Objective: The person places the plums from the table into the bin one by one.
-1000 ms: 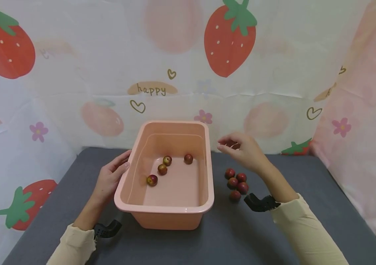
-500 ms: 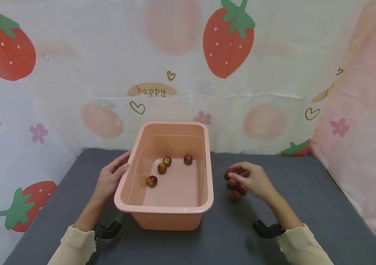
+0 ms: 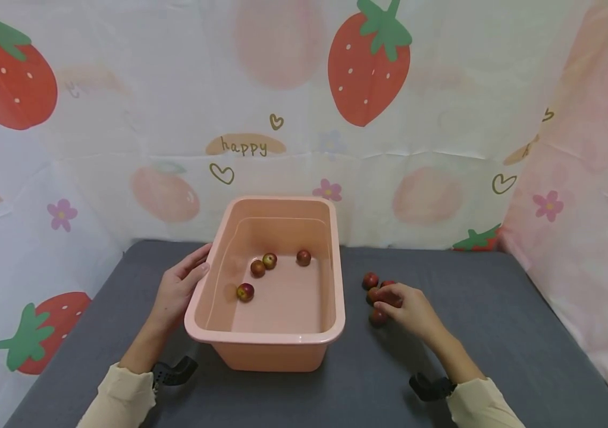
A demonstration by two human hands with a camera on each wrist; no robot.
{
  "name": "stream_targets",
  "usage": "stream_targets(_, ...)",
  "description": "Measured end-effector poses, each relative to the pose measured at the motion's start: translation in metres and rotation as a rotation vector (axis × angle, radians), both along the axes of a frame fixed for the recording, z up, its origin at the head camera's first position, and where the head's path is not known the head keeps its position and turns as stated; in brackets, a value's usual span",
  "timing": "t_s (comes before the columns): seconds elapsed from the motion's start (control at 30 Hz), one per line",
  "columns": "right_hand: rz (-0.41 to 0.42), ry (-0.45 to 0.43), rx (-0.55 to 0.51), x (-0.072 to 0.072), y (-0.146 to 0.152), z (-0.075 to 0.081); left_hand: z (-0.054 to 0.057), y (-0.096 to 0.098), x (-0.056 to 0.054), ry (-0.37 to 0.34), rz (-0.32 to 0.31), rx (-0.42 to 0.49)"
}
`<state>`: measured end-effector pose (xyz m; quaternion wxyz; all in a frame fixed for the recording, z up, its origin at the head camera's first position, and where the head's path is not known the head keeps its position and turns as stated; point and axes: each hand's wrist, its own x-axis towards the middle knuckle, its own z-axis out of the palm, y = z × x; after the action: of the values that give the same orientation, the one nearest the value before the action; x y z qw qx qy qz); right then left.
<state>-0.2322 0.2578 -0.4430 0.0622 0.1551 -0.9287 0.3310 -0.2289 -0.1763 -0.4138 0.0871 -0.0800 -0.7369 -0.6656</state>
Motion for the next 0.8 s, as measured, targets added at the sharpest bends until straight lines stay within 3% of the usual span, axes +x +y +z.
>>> stream_targets(0.23,0.017,0.018,0.049,0.0,0.001,-0.013,0.001,0.0,0.0,-0.004,0.003,0.004)
stream_targets(0.57,0.046,0.046,0.08,0.001,-0.005,-0.019,0.0,0.0,0.0,-0.011,-0.001,0.009)
stream_targets(0.8,0.062,0.007,0.131,0.004,-0.008,-0.021,0.0,-0.001,0.0,0.004,-0.002,0.011)
